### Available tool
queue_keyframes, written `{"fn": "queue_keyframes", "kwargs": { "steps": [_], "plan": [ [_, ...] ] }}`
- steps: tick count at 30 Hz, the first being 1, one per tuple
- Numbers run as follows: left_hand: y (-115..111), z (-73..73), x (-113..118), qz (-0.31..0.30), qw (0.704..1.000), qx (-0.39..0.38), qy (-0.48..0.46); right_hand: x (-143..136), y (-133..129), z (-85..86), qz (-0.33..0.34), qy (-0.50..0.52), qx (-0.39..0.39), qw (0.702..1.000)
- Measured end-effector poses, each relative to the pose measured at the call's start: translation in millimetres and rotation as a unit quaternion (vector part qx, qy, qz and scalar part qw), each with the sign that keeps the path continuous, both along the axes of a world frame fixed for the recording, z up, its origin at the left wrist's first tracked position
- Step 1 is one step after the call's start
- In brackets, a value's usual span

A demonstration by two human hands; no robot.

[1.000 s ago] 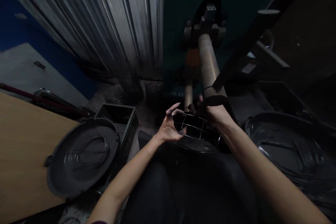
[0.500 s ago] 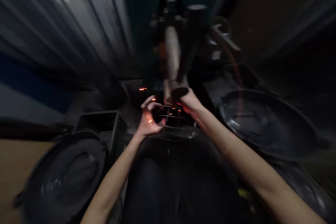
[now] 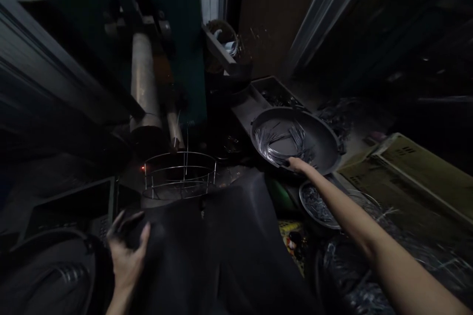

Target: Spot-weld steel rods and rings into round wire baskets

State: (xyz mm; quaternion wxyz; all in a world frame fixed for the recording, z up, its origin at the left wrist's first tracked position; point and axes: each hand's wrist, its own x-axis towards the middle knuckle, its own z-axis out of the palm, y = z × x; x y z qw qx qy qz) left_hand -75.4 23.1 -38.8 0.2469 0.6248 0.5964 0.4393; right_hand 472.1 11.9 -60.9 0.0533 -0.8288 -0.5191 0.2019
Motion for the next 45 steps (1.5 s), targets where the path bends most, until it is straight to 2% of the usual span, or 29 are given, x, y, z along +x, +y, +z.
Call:
{"fn": "queue_keyframes", "kwargs": {
  "steps": [2,4,6,9,11,12,13,15,16,18,20,22,24,27,28,29,30,32,34,35,37,40,41,43,45],
  "plan": [
    [-13,1.5,14,-0.026,0.999,-0.005,0.035,8,-6,-12.6,0.017,0.019,-0.011,1.000],
    [-19,10.8,34,-0.088,0.993,0.007,0.073,13,-8,-17.3,0.027,0.034,-0.007,0.999],
    [-20,25.1,59,-0.194,0.976,0.028,0.098,18,-10,-16.1,0.026,0.041,0.008,0.999],
    [-15,49.2,108,-0.372,0.924,0.042,0.078,24,-13,-1.7,0.010,0.037,0.045,0.998],
    [-11,63.3,149,-0.443,0.896,0.022,0.031,21,-13,20.0,-0.030,0.031,0.101,0.994],
    [-9,68.8,171,-0.465,0.886,0.003,0.005,16,-11,35.0,-0.073,0.057,0.148,0.985],
    [-8,73.2,194,-0.478,0.878,-0.016,-0.024,8,-8,52.1,-0.122,0.108,0.201,0.966],
    [-6,78.7,237,-0.488,0.868,-0.047,-0.074,-15,0,90.1,-0.205,0.246,0.292,0.901],
    [-6,80.2,255,-0.483,0.869,-0.055,-0.093,-31,5,109.3,-0.216,0.309,0.313,0.872],
    [-8,81.8,283,-0.466,0.875,-0.065,-0.115,-65,14,144.8,-0.188,0.394,0.316,0.842],
    [-11,82.1,292,-0.465,0.872,-0.088,-0.130,-99,24,175.5,-0.144,0.474,0.311,0.811],
    [-15,81.1,285,-0.464,0.863,-0.130,-0.153,-124,37,201.5,-0.100,0.558,0.287,0.772],
    [-17,78.9,267,-0.442,0.862,-0.163,-0.186,-141,54,221.6,-0.068,0.613,0.269,0.740],
    [-12,76.1,239,-0.395,0.873,-0.169,-0.231,-163,78,232.2,-0.068,0.645,0.299,0.699],
    [-9,76.4,232,-0.371,0.881,-0.166,-0.241,-173,82,228.9,-0.074,0.648,0.313,0.690],
    [-4,77.9,226,-0.341,0.893,-0.164,-0.246,-185,82,222.3,-0.066,0.640,0.314,0.698],
    [2,80.8,219,-0.307,0.906,-0.160,-0.244,-198,79,212.8,-0.042,0.617,0.308,0.723],
    [11,90.5,202,-0.267,0.929,-0.154,-0.203,-223,65,188.4,0.036,0.524,0.289,0.800],
    [18,103.0,172,-0.302,0.935,-0.149,-0.115,-240,52,164.0,0.087,0.441,0.281,0.848],
    [20,108.9,152,-0.328,0.932,-0.137,-0.068,-246,50,154.0,0.090,0.429,0.274,0.856],
    [26,117.6,108,-0.344,0.935,-0.086,0.009,-252,59,139.8,0.067,0.467,0.245,0.847],
    [51,116.7,56,-0.274,0.957,0.027,0.094,-259,94,128.2,0.023,0.554,0.208,0.806],
    [63,111.2,47,-0.266,0.954,0.052,0.125,-262,106,125.3,0.013,0.574,0.208,0.792],
    [86,93.1,45,-0.269,0.948,0.076,0.154,-268,125,119.7,0.004,0.599,0.213,0.772],
    [104,70.3,54,-0.263,0.955,0.091,0.105,-275,135,115.9,-0.001,0.616,0.209,0.760]
  ]
}}
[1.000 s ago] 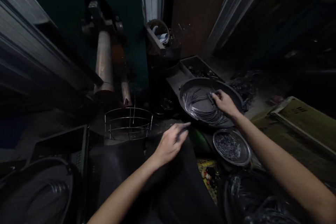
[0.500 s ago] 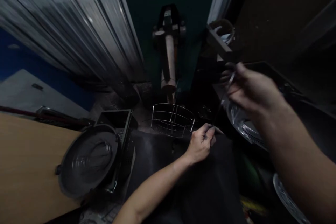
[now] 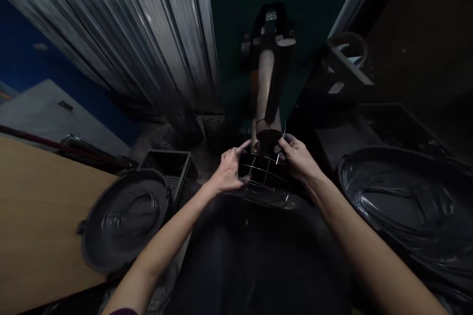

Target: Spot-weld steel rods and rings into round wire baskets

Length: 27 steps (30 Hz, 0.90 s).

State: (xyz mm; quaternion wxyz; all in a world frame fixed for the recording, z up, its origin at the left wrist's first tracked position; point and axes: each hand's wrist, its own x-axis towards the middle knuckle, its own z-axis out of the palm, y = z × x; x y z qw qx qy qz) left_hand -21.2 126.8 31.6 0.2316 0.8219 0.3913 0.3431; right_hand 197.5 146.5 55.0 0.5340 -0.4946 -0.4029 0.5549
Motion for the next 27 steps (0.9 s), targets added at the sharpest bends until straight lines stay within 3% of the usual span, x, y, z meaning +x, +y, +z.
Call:
{"fn": "queue_keyframes", "kwargs": {
  "steps": [3,6,15,22,27],
  "plan": [
    [10,-27.7,13,0.011,0.990,0.016,-0.140,-9,2,-0.8,0.020,0.022,-0.006,1.000],
    [9,-40.0,13,0.013,0.978,0.037,-0.207,-15,1,2.0,0.029,0.022,-0.007,0.999],
    [15,-45.6,2,0.028,0.969,0.035,-0.245,-29,11,4.0,-0.007,-0.003,0.001,1.000],
    [22,-49.3,-1,0.014,0.965,0.041,-0.257,-33,19,-6.2,-0.014,0.015,0.026,0.999],
    [27,-53.4,-1,-0.006,0.962,0.028,-0.270,-34,20,-11.1,-0.033,0.012,0.000,0.999]
  ]
}}
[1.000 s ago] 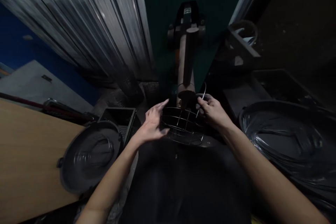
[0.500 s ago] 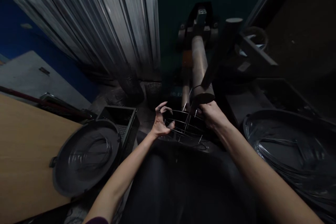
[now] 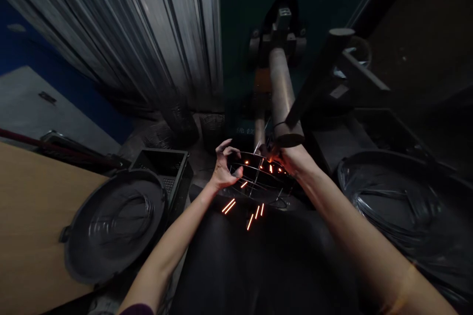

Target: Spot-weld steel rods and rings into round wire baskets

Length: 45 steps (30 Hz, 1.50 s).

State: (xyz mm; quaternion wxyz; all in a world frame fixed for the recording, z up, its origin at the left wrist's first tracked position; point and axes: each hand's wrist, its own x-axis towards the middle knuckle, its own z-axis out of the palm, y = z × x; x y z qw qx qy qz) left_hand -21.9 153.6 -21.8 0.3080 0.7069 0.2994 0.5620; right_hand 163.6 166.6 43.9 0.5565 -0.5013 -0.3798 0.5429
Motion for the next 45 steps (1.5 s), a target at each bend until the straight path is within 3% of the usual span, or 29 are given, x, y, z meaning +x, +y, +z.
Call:
{"fn": "queue_keyframes", "kwargs": {
  "steps": [6,9,12,14,16,17,19,21,23,24,26,29,31,34,37,39,42,45],
  "plan": [
    [11,4.6,-6,-0.034,0.998,0.037,0.042,10,15,25.1,-0.005,-0.029,-0.069,0.997],
    [4,0.4,-12,-0.046,0.992,0.085,0.083,24,12,41.5,-0.038,-0.048,-0.100,0.993],
    [-32,-6.1,-9,-0.057,0.968,0.147,0.197,42,-19,45.8,-0.017,-0.123,-0.114,0.986],
    [-72,-4.6,-1,-0.100,0.920,0.208,0.317,58,-56,44.2,0.001,-0.244,-0.109,0.964],
    [-115,6.1,7,-0.153,0.864,0.283,0.388,74,-100,44.8,0.018,-0.402,-0.084,0.912],
    [-132,14.9,9,-0.170,0.853,0.313,0.381,82,-121,46.9,0.028,-0.473,-0.063,0.878],
    [-152,36.0,6,-0.177,0.879,0.325,0.301,93,-158,53.9,0.046,-0.566,-0.011,0.823],
    [-151,55.7,-4,-0.107,0.949,0.225,0.193,100,-181,59.3,0.054,-0.602,0.040,0.795],
    [-142,68.9,-13,-0.034,0.992,0.046,0.112,101,-185,55.2,0.050,-0.608,0.076,0.789],
    [-141,72.7,-15,-0.029,0.995,-0.047,0.085,100,-180,48.2,0.049,-0.602,0.086,0.792],
    [-148,74.8,-10,-0.090,0.974,-0.200,0.050,93,-158,25.6,0.050,-0.569,0.099,0.815],
    [-177,66.2,17,-0.172,0.925,-0.338,0.026,71,-112,-12.0,0.081,-0.502,0.089,0.857],
    [-191,55.9,41,-0.171,0.909,-0.378,0.028,52,-84,-26.1,0.121,-0.484,0.097,0.861],
    [-190,43.4,65,-0.149,0.900,-0.410,0.004,33,-59,-28.3,0.155,-0.530,0.138,0.823],
    [-171,41.4,66,-0.132,0.892,-0.427,-0.063,34,-48,-26.5,0.198,-0.605,0.120,0.762],
    [-156,45.4,59,-0.129,0.888,-0.433,-0.087,43,-45,-30.2,0.232,-0.624,0.110,0.738],
    [-139,54.1,47,-0.158,0.884,-0.439,-0.030,53,-45,-38.2,0.235,-0.610,0.142,0.744],
    [-131,60.9,42,-0.122,0.909,-0.389,0.091,51,-52,-38.8,0.209,-0.611,0.140,0.751]
  ]
}}
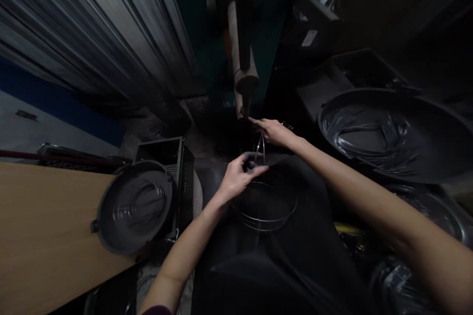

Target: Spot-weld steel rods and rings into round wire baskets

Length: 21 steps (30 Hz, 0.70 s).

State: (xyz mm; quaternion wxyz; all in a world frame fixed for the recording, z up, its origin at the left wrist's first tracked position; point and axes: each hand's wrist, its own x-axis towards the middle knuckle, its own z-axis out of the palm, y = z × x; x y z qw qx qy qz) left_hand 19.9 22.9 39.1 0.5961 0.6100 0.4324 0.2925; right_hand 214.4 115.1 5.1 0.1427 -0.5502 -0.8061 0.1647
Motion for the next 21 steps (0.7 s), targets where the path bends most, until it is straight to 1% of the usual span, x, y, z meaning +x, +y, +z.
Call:
{"fn": "queue_keyframes", "kwargs": {
  "steps": [2,3,5,7,9,11,13,15,16,17,18,19,20,21],
  "plan": [
    [4,3.2,1,0.012,0.996,0.068,0.063,-4,-5,4.1,-0.028,-0.015,-0.004,0.999],
    [5,4.6,2,0.008,0.993,0.090,0.078,-5,-7,6.2,-0.039,-0.022,-0.008,0.999],
    [8,7.0,4,-0.008,0.990,0.112,0.088,-4,-9,8.4,-0.045,-0.026,-0.016,0.999],
    [10,8.4,6,-0.006,0.991,0.111,0.080,0,-6,6.6,-0.034,-0.008,-0.025,0.999],
    [12,7.8,7,-0.008,0.997,0.073,0.038,5,-1,2.3,-0.020,0.029,-0.029,0.999],
    [14,5.3,9,-0.047,0.998,-0.011,-0.042,6,1,-0.4,-0.021,0.060,-0.027,0.998],
    [16,1.5,10,-0.094,0.984,-0.090,-0.118,6,-4,2.4,-0.057,0.064,-0.018,0.996],
    [19,-2.9,10,-0.101,0.974,-0.122,-0.160,4,-23,11.1,-0.114,0.051,-0.007,0.992],
    [21,-5.2,9,-0.090,0.974,-0.123,-0.169,3,-38,16.6,-0.135,0.051,-0.008,0.989],
    [23,-7.3,8,-0.075,0.974,-0.121,-0.175,2,-55,21.8,-0.140,0.063,-0.022,0.988],
    [25,-9.2,8,-0.065,0.974,-0.119,-0.180,-1,-74,25.9,-0.127,0.087,-0.054,0.987],
    [27,-10.5,9,-0.061,0.974,-0.118,-0.185,-4,-94,28.4,-0.102,0.121,-0.102,0.982],
    [29,-11.2,10,-0.065,0.973,-0.118,-0.188,-8,-112,28.7,-0.069,0.158,-0.166,0.971],
    [32,-10.9,11,-0.073,0.972,-0.117,-0.189,-14,-128,27.0,-0.051,0.189,-0.219,0.956]
  ]
}}
